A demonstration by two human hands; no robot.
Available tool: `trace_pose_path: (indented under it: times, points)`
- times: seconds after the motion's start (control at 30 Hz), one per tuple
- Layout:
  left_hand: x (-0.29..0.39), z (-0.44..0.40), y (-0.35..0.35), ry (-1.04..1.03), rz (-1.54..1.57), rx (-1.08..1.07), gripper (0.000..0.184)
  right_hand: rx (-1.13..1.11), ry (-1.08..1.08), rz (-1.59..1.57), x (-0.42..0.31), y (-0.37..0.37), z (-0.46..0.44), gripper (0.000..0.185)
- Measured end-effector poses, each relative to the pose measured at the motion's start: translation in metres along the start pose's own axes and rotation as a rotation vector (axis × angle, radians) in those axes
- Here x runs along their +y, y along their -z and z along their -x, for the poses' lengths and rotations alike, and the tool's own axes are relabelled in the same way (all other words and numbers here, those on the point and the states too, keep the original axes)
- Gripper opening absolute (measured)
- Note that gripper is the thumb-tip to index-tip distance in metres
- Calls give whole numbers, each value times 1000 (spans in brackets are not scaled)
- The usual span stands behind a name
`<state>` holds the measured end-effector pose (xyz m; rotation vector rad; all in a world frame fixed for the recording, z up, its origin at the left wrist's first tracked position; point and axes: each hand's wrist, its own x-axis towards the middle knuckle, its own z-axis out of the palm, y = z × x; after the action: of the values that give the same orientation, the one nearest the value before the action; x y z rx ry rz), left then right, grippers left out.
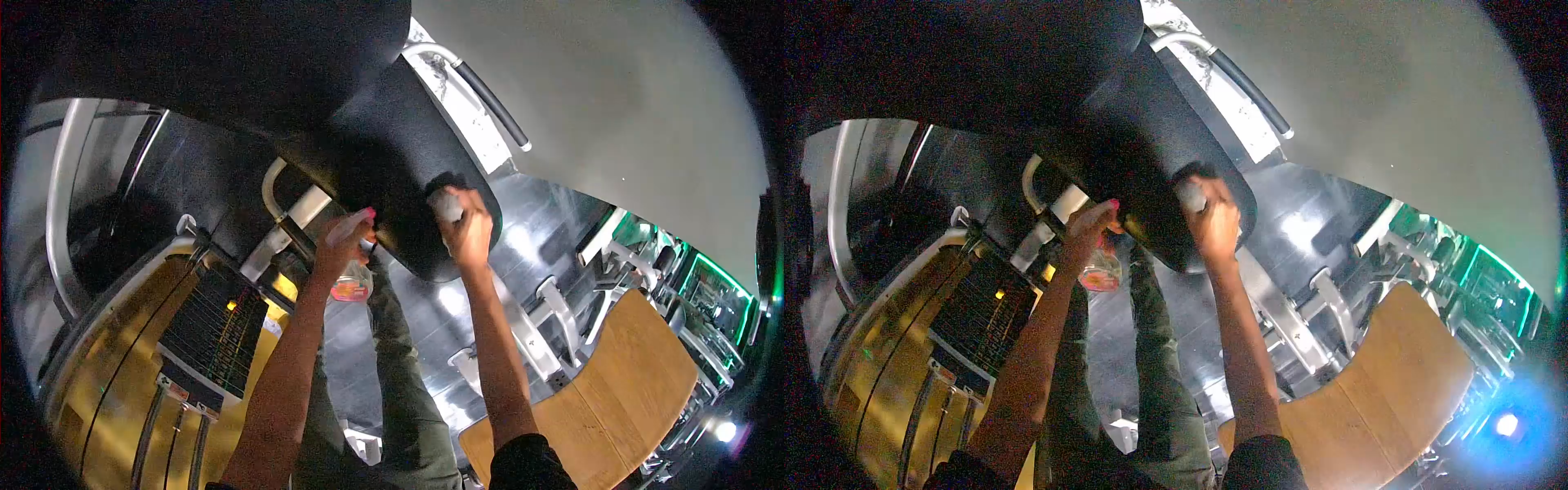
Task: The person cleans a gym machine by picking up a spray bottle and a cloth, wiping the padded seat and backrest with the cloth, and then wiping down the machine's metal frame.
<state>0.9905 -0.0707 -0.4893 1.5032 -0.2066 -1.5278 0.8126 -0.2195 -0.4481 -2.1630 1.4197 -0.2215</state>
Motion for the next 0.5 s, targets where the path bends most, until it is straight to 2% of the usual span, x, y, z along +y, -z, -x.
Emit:
trace_pose_path:
  times: [0.03,0.1,0.17,0.23,0.3,0.37,0.43,0.5]
  points:
    - [-3,1,2,0,5,3,34,-77,-10,-58,1,-1,9,37]
    - [-9,3,4,-73,-36,-1,41,-129,81,17,-4,2,24,36]
    - [-12,6,3,-96,5,31,40,-163,9,-26,-15,7,31,34]
    - [-14,9,2,-120,42,57,39,-149,23,-10,-17,5,21,32]
    - [-16,8,7,-87,119,36,36,-25,-74,43,-27,-6,10,31]
    - [-18,9,11,-86,120,33,36,0,-53,36,-30,-22,7,29]
    - [-16,14,10,-80,121,22,37,21,20,-117,-41,-34,12,29]
    - [-13,21,9,-143,176,77,38,-45,72,-130,-41,-39,28,31]
